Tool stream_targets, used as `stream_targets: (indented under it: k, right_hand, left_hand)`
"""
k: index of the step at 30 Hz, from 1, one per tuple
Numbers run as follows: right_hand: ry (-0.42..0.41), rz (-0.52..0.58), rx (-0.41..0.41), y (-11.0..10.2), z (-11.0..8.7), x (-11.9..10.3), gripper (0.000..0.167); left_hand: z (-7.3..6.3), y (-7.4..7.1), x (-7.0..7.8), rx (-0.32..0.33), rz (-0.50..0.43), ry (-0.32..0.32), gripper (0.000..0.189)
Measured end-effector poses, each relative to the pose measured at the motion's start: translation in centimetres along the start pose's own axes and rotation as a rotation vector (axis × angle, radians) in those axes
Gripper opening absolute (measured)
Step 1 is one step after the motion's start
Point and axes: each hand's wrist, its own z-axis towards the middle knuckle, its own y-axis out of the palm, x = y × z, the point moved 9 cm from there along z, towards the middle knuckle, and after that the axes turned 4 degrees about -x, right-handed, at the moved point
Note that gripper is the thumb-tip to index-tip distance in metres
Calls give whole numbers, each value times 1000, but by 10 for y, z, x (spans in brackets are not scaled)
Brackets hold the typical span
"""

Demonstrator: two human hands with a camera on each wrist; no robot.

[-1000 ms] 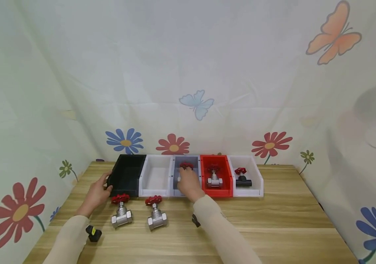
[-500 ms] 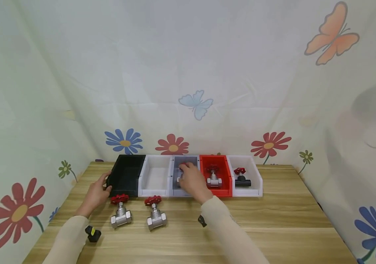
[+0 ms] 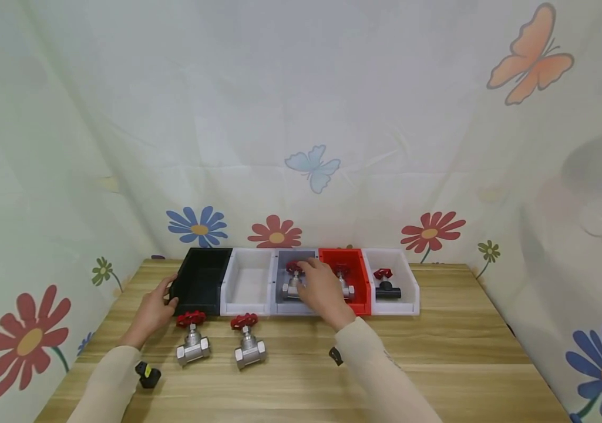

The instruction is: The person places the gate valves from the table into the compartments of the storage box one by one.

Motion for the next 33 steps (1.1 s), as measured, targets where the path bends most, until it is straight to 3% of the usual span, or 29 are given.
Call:
stream_targets:
  k: [17,33]
  right_hand:
    - [-41,-39,75,-30,-14,28,52]
    - [-3,-54,97,-49,-30,60,51]
  left_hand:
    - [-1,0,1,2,0,1,61]
    - [0,1,-1,4,-9,-7,61]
